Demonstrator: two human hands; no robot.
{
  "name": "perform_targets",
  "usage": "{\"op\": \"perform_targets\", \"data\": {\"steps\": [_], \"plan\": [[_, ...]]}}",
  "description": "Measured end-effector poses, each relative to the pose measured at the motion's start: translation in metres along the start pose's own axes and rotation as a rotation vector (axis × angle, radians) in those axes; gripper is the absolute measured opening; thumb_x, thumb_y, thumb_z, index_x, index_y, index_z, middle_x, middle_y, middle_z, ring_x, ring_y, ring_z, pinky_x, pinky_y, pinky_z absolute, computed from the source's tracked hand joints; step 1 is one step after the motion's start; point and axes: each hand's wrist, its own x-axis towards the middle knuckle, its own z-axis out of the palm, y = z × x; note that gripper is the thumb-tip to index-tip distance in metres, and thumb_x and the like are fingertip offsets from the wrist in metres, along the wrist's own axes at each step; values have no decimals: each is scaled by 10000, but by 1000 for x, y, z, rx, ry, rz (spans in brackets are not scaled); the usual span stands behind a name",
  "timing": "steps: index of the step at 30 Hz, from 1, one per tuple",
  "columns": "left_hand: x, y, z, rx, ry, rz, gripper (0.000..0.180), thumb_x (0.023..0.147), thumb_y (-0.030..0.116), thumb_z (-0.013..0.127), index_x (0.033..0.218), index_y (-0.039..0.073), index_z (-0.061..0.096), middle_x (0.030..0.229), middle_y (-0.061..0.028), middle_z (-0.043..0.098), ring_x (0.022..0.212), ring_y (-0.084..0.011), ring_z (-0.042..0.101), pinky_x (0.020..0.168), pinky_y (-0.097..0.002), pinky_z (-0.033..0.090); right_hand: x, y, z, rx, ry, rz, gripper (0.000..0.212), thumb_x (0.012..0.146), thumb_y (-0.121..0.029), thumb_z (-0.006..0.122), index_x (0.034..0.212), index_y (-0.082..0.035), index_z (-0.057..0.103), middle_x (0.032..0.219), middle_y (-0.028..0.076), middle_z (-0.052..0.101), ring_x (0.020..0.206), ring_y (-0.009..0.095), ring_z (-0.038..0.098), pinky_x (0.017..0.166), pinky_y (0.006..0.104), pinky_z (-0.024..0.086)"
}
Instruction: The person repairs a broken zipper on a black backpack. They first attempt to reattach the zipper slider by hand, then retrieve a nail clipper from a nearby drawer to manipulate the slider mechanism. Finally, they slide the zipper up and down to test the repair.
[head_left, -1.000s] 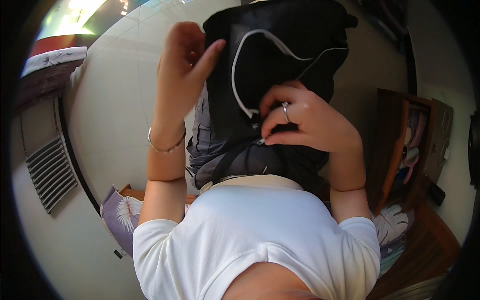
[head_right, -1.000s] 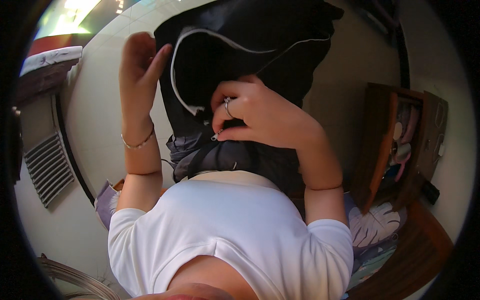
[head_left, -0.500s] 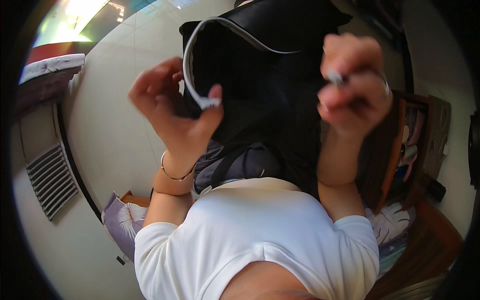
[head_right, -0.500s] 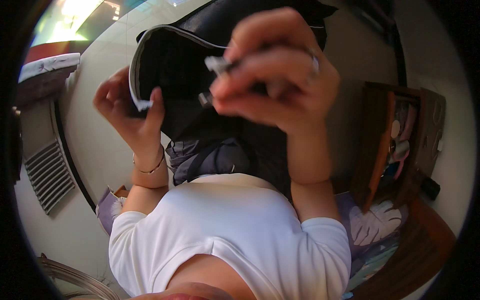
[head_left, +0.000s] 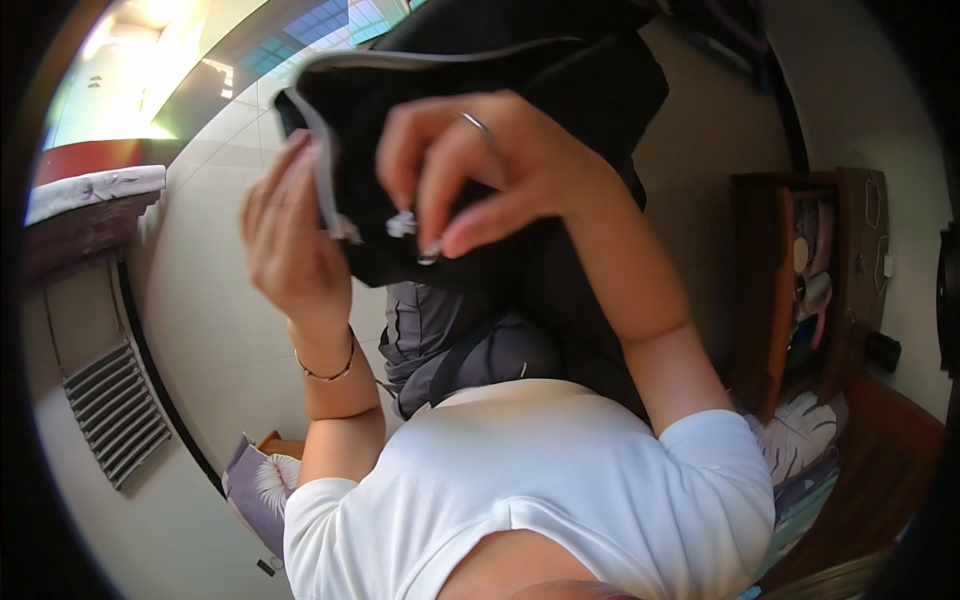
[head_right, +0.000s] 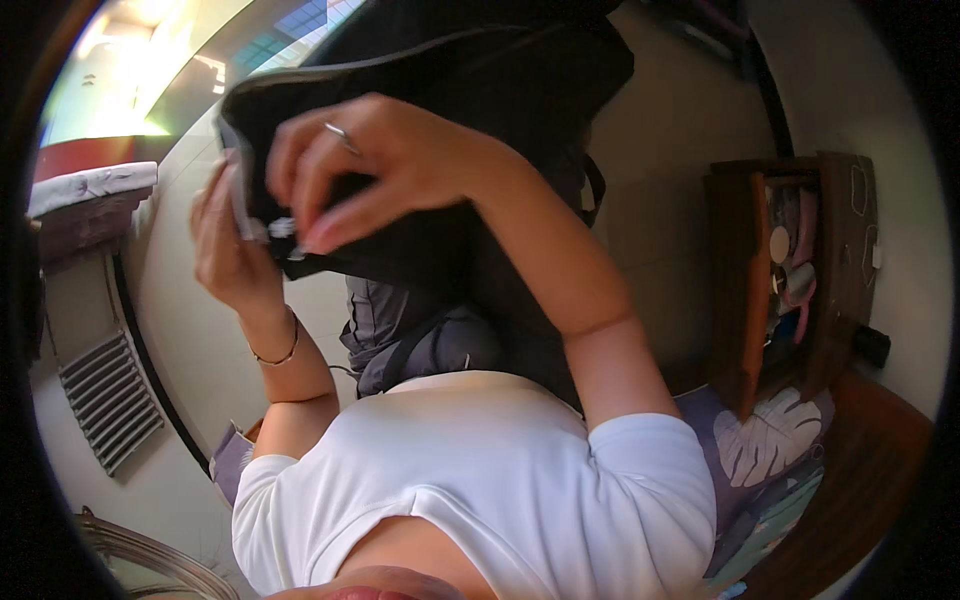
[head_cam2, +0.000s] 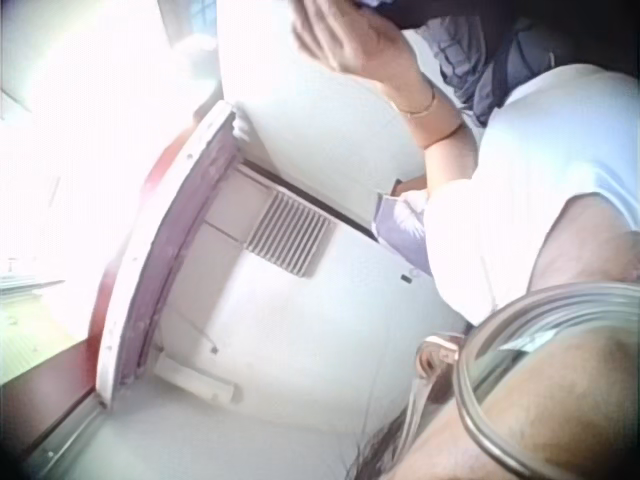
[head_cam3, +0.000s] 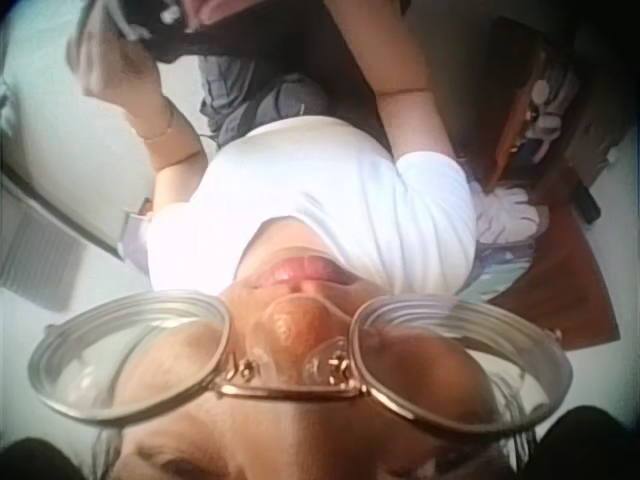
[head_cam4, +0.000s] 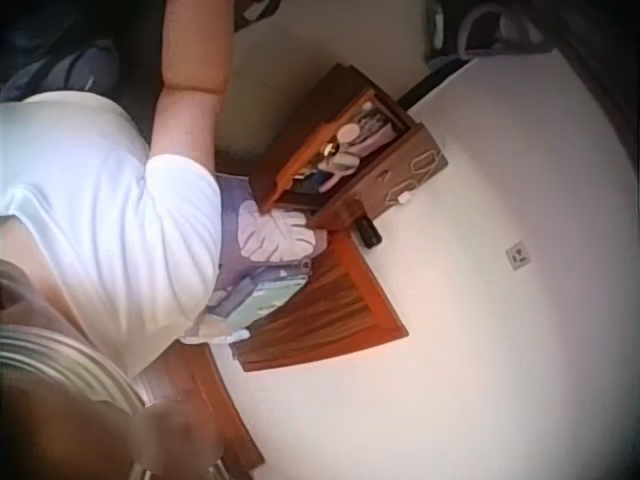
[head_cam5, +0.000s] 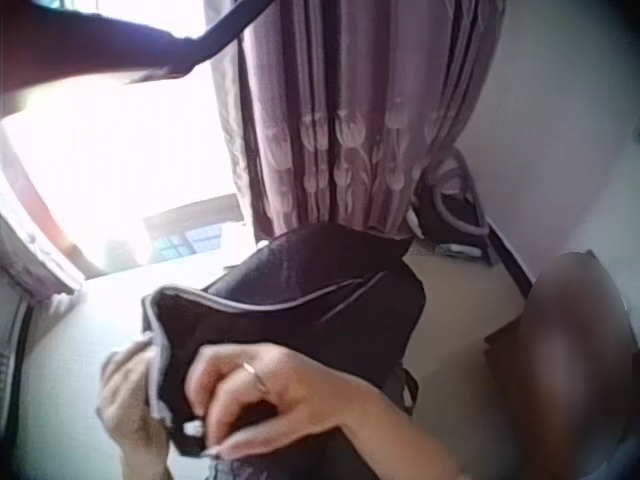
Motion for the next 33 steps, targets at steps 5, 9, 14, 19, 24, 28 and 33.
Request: {"op": "perform_targets", "data": {"steps": [5, 9, 14, 19, 24, 28, 33], "plan": [[5, 7, 23, -161, -301, 274, 286, 673, 53, 581, 951, 29, 640, 815, -51, 633, 806, -185, 598, 692, -286, 379, -69, -24, 0, -501, 377, 96, 90, 718, -113, 719, 798, -90, 685, 993, 65, 541, 841, 154, 555, 696, 234, 448], [4, 10, 29, -349, -111, 304, 198, 626, 76, 645, 821, 59, 617, 780, -48, 654, 753, -186, 618, 647, -269, 373, -76, -53, 14, -600, 643, 107, 111, 697, -27, 706, 800, -61, 680, 939, 56, 525, 797, 108, 533, 675, 190, 424], [10, 20, 22, -372, -72, 361, 153, 633, 93, 675, 768, 104, 604, 789, -33, 667, 783, -200, 633, 648, -275, 374, -53, -65, 50, -383, 808, 144, 177, 748, 102, 575, 898, 20, 619, 887, 87, 606, 752, 99, 580, 629, 187, 448], [11, 24, 18, -384, -101, 352, 162, 626, 97, 673, 779, 108, 620, 773, -24, 660, 790, -206, 632, 670, -290, 376, -57, -48, 63, 23, 839, 247, 167, 818, 42, 557, 982, 13, 568, 903, 91, 620, 764, 89, 592, 638, 183, 466], [6, 27, 13, -350, -139, 309, 181, 621, 104, 663, 798, 103, 629, 780, -22, 647, 808, -209, 624, 700, -294, 367, -63, -50, 77, 243, 823, 393, 107, 860, -25, 537, 965, -5, 525, 921, 109, 622, 721, 82, 579, 621, 193, 469], [3, 30, 13, -433, -140, 280, 174, 655, 133, 638, 824, 93, 634, 821, -31, 641, 840, -218, 611, 710, -299, 367, -60, -54, 88, 195, 858, 381, 94, 869, -23, 528, 960, -13, 509, 935, 133, 604, 739, 88, 562, 646, 195, 465], [-7, 31, 15, -647, -115, 119, 127, 738, 146, 584, 839, 75, 613, 833, -61, 657, 905, -270, 601, 797, -356, 367, -61, -50, 83, -118, 778, 219, 162, 838, 57, 542, 978, 2, 482, 984, 137, 542, 771, 106, 558, 668, 207, 468]]}}
